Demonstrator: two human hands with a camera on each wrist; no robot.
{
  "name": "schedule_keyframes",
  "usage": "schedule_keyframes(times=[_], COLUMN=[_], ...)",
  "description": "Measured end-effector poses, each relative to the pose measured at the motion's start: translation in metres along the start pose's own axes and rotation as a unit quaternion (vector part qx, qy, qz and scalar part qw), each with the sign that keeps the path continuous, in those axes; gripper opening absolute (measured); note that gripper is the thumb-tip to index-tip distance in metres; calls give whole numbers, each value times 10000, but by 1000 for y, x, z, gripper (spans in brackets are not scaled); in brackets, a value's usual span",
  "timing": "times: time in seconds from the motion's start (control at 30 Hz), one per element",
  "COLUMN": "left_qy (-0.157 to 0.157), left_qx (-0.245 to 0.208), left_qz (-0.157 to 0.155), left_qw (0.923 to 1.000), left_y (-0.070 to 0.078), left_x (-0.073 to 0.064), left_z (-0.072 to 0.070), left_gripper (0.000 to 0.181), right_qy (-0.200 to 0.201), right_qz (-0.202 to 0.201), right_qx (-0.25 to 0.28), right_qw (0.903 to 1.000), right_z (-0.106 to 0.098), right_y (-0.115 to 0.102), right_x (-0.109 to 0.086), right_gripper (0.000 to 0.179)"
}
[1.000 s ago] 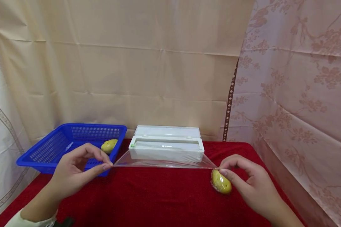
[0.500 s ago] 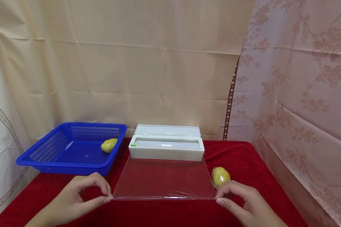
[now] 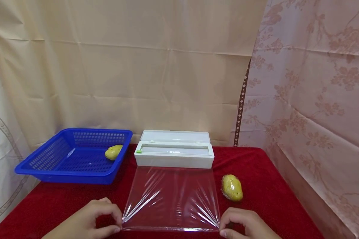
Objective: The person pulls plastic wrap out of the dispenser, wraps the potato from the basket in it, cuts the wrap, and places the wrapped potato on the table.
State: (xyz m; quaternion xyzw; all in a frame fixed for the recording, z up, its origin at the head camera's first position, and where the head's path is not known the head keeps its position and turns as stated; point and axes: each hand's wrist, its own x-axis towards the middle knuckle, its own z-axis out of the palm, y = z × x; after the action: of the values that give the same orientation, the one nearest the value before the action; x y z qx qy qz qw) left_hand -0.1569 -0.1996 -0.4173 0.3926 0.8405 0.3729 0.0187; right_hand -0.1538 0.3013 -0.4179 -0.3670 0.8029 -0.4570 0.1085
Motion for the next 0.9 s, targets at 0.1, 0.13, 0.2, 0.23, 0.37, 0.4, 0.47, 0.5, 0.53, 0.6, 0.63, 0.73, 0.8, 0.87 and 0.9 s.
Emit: schedule_keyframes(times=[0.1,0.13,0.2,0.23,0.37,0.4,0.47,0.5,0.53,0.6,0.63,0.73,0.8,0.87,0.9], left_qy=[-389,-494,-670,-769,-969,-976,-979,-965,-965,-988,-1007,-1032,-1005,-990,-990], left_qx=[81,139,265,281,576,657,865,994,1068,1166,1225,1309,1395,1394,1375], left_qz=[-348,-421,-431,-421,108,333,620,772,869,925,914,846,841,790,751], left_qw=[9986,9978,9965,9958,9936,9925,9895,9873,9858,9839,9831,9824,9815,9821,9827], left_y=[-5,-7,-10,-11,-19,-21,-25,-26,-27,-27,-27,-25,-24,-23,-22], left_x=[2,3,6,8,16,18,21,22,23,25,25,27,27,27,27], left_z=[4,6,9,10,18,20,24,25,26,27,27,28,27,27,27], left_gripper=[9,9,10,11,15,16,17,17,17,17,17,17,15,14,14], right_qy=[-258,-302,-355,-394,-545,-572,-586,-591,-595,-574,-571,-589,-626,-668,-682], right_qz=[-214,-389,-610,-596,-131,31,336,498,655,933,1065,1097,1016,967,1028], right_qx=[110,62,-18,-11,26,-10,-20,-16,2,-9,36,-22,-71,-94,-34], right_qw=[9994,9988,9975,9974,9984,9984,9977,9970,9961,9940,9927,9922,9928,9930,9924], right_z=[4,5,8,10,12,12,12,12,11,10,10,9,9,8,8], right_y=[12,16,24,27,31,31,32,32,32,32,32,32,32,32,32], right_x=[3,4,7,8,14,15,17,18,19,21,21,24,26,28,28], right_gripper=[17,20,22,21,12,10,8,8,8,7,7,9,8,8,8])
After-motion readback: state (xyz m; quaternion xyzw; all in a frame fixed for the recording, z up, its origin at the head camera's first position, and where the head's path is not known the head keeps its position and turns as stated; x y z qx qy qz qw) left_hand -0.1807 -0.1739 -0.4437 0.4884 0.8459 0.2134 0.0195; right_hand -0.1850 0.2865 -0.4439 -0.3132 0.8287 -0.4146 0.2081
